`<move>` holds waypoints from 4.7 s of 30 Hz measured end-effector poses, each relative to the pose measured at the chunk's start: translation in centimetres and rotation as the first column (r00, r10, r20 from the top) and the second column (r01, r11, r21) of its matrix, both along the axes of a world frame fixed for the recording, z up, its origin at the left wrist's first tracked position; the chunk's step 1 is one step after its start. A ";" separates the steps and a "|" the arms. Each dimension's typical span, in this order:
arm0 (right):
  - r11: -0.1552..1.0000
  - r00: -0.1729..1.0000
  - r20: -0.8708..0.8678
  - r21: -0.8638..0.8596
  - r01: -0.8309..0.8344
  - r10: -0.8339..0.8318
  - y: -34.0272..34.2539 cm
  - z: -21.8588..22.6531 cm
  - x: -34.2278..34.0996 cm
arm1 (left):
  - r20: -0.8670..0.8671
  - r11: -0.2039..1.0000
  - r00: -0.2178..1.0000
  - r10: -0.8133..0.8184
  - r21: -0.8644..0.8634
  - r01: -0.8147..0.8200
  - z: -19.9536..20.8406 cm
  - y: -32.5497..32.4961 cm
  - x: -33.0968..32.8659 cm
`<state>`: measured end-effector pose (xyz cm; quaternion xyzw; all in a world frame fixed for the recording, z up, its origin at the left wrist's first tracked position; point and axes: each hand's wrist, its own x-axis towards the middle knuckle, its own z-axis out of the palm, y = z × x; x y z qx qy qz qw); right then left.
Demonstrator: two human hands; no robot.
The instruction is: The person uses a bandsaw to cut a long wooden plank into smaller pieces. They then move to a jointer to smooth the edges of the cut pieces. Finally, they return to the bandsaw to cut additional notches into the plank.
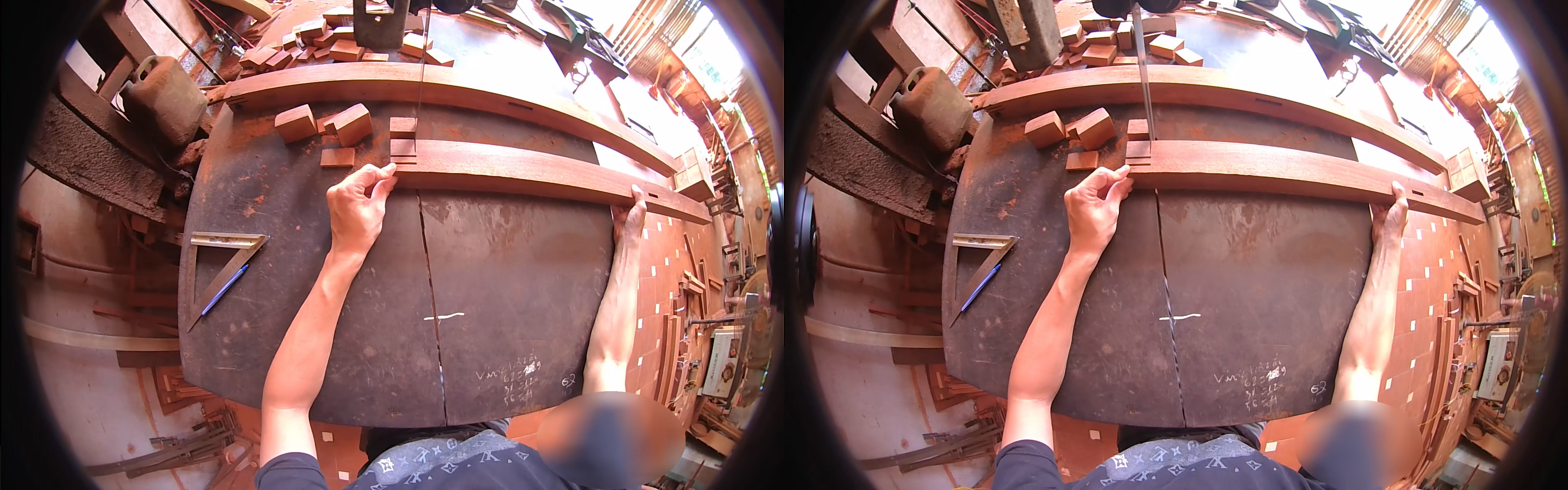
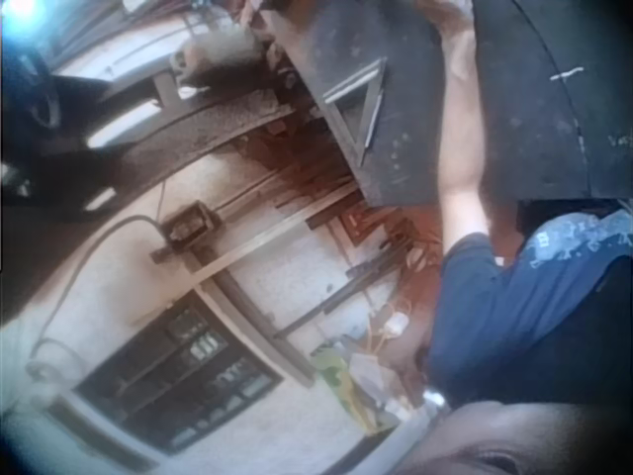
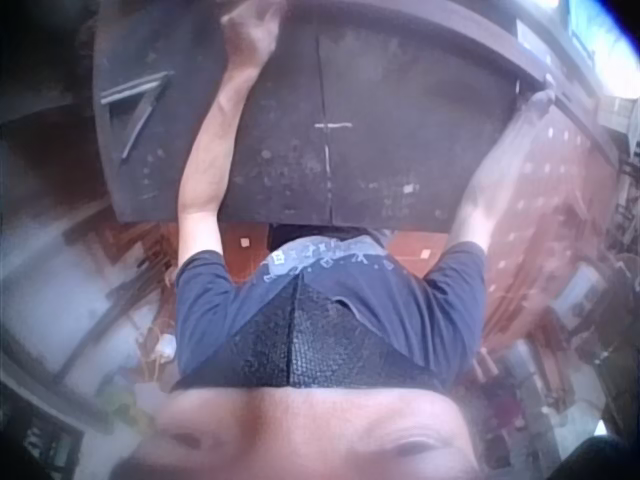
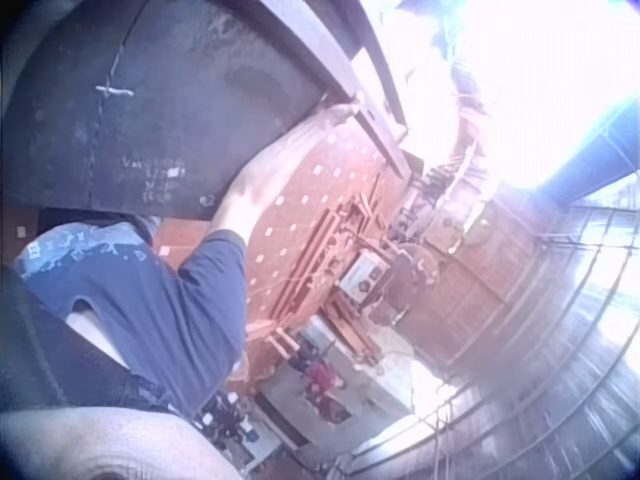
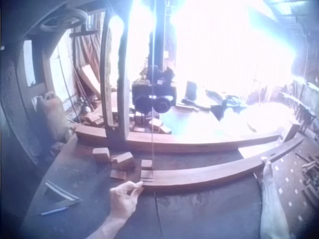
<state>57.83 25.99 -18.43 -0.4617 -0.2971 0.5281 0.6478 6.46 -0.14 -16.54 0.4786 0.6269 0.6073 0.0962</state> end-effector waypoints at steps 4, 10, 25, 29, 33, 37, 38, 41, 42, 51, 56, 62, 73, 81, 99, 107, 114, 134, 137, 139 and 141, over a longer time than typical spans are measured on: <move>1.000 1.000 -0.007 0.016 0.010 -0.009 0.1 -0.1 -0.1 | 0.033 0.999 0.999 -0.015 -0.044 0.016 0.5 -0.1 0.1; 1.000 1.000 -0.003 0.012 -0.013 0.013 0.6 -0.4 0.6 | 0.049 0.999 0.999 -0.009 -0.044 0.011 0.3 0.5 0.0; 0.996 0.997 -0.019 0.055 -0.071 0.072 0.8 -0.7 0.4 | 0.026 0.993 1.000 -0.002 -0.114 0.005 1.1 0.7 0.0; 0.997 0.997 -0.017 0.043 -0.068 0.069 1.0 -0.8 1.0 | 0.014 0.995 1.000 0.011 -0.098 -0.010 0.7 0.9 0.0; 0.997 0.999 -0.013 0.051 -0.052 0.052 1.1 -1.1 0.9 | -0.003 0.993 1.000 0.029 -0.117 -0.029 0.5 1.0 0.0; 0.994 0.994 -0.043 0.044 -0.097 0.099 1.4 -1.0 1.5 | 0.020 0.992 0.999 0.033 -0.123 -0.031 0.7 1.1 0.1; 0.995 0.996 -0.039 0.049 -0.083 0.085 1.5 -1.0 1.4 | -0.001 0.993 0.999 0.036 -0.117 -0.036 0.6 1.1 0.0; 0.997 0.998 -0.033 0.051 -0.057 0.059 1.5 -1.1 1.1 | -0.039 0.993 0.998 0.044 -0.105 -0.048 0.3 1.1 -0.1; 0.997 0.998 -0.035 0.042 -0.059 0.061 1.4 -1.1 1.1 | -0.036 0.993 0.998 0.046 -0.106 -0.049 0.3 1.1 -0.1; 0.997 0.997 -0.036 0.037 -0.070 0.071 1.6 -1.2 1.2 | 0.039 0.996 0.998 0.055 -0.071 -0.052 0.3 1.4 0.1; 0.996 0.997 -0.013 0.046 -0.074 0.074 1.6 -1.3 1.4 | 0.043 0.995 0.998 0.055 -0.082 -0.051 0.4 1.4 0.1; 0.996 0.998 -0.009 0.063 -0.069 0.069 1.7 -1.3 0.5 | -0.014 0.991 0.997 0.082 -0.102 -0.083 0.1 1.4 -0.1; 0.997 0.996 -0.055 0.018 -0.070 0.070 1.5 -1.1 0.2 | -0.023 0.989 0.996 0.083 -0.123 -0.085 0.3 1.2 0.0; 0.998 1.000 -0.003 -0.053 0.026 -0.026 0.3 -0.1 -0.5 | -0.112 0.993 0.990 0.087 -0.073 -0.095 0.5 2.1 0.5; 0.965 0.914 -0.371 0.133 0.225 -0.162 -0.1 -1.8 4.0 | -0.824 0.980 0.566 -0.021 0.096 0.176 11.4 -6.4 14.5; 0.915 0.868 -0.495 0.337 0.222 -0.028 0.3 -0.7 3.2 | -0.812 0.928 0.495 -0.310 -0.371 -0.027 15.4 3.1 21.7; 0.864 0.801 -0.538 0.500 0.053 0.263 -1.8 -1.2 4.8 | -0.208 0.385 0.634 -0.745 -0.910 0.153 17.2 7.0 19.9; 0.982 0.958 -0.280 0.158 0.103 -0.056 -0.1 0.6 6.4 | -0.740 0.944 0.617 -0.266 -0.330 0.011 7.1 3.0 22.3; 0.993 0.965 -0.262 0.109 0.053 -0.023 -0.5 0.1 5.5 | -0.753 0.955 0.617 -0.229 -0.297 -0.008 5.8 3.0 21.0; 0.996 0.967 -0.256 0.085 0.032 -0.009 -0.4 -0.3 5.3 | -0.754 0.960 0.623 -0.209 -0.279 -0.015 5.7 3.4 20.4; 0.998 0.968 -0.252 0.058 0.018 -0.003 -0.5 -0.8 5.0 | -0.752 0.957 0.622 -0.218 -0.291 -0.016 5.7 4.0 19.7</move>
